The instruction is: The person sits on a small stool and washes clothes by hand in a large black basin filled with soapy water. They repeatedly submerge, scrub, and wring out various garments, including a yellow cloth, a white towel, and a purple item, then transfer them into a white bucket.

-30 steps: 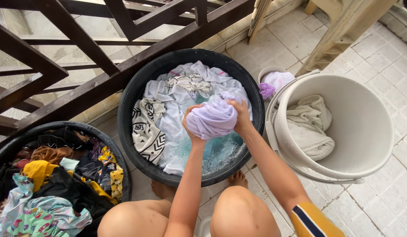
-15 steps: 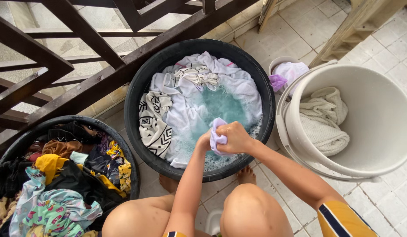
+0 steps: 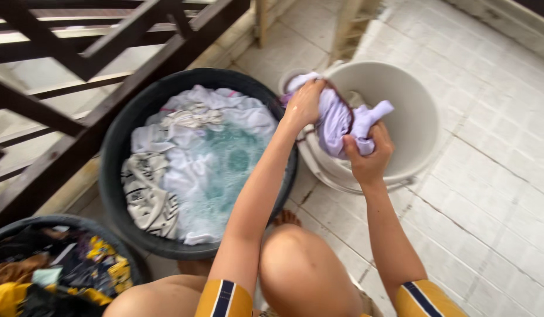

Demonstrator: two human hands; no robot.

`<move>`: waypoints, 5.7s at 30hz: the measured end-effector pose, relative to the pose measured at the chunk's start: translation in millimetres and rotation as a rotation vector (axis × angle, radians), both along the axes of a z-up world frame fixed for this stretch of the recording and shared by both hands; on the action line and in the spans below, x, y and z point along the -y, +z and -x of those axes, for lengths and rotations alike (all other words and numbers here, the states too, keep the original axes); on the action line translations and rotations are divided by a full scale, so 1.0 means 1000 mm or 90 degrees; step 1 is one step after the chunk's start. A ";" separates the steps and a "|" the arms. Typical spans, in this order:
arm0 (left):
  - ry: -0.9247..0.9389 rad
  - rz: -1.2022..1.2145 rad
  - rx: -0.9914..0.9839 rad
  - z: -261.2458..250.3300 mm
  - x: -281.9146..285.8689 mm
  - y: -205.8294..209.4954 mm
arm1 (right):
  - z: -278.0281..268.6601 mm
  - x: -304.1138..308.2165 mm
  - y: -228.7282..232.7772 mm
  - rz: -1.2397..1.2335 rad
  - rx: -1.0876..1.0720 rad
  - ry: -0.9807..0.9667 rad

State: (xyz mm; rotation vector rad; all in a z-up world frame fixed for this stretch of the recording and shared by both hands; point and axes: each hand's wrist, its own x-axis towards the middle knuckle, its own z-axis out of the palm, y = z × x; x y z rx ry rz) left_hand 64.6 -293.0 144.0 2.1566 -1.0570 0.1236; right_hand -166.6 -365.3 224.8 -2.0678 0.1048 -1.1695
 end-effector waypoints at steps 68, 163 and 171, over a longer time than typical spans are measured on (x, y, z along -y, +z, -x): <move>0.240 0.006 -0.510 0.041 -0.305 -0.203 | -0.159 -0.165 -0.330 0.083 -0.727 0.330; 0.409 0.250 -0.104 0.100 -0.308 -0.136 | -0.130 -0.136 -0.140 -0.751 -0.379 0.570; 0.379 0.301 -0.158 0.112 -0.323 -0.020 | -0.144 -0.135 -0.014 -0.695 -0.241 0.698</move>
